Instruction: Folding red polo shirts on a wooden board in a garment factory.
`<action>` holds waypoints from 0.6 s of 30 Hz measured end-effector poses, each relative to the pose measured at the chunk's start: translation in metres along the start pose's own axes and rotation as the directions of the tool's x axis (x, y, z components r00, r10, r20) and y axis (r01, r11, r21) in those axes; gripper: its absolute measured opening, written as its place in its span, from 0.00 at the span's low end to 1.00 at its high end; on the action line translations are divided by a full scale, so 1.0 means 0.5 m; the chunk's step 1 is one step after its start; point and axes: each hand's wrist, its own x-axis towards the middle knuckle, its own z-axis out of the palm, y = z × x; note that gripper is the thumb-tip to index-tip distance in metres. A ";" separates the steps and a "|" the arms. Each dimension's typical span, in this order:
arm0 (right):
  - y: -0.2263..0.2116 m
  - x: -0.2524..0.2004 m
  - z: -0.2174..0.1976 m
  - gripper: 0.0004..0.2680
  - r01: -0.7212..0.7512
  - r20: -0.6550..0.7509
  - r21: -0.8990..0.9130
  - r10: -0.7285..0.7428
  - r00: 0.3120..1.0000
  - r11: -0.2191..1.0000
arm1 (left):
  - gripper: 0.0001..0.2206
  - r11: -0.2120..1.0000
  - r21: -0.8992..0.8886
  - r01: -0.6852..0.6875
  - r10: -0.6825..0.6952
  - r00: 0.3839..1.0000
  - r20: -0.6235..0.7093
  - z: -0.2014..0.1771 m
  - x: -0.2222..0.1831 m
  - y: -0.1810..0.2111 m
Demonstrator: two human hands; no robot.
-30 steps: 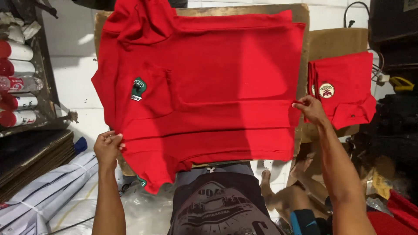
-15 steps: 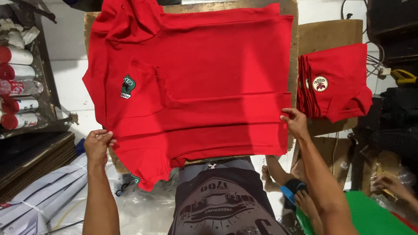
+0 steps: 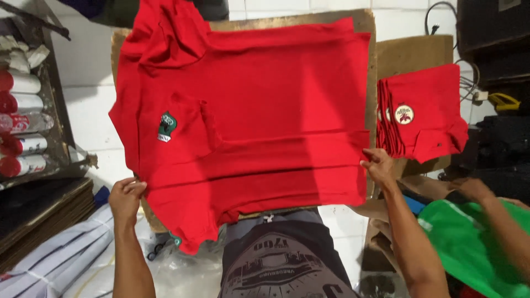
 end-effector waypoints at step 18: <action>-0.374 0.685 0.080 0.21 0.395 0.205 -0.725 -0.370 0.906 0.565 | 0.39 0.750 0.537 -0.386 0.352 0.920 0.171 0.463 0.463 0.590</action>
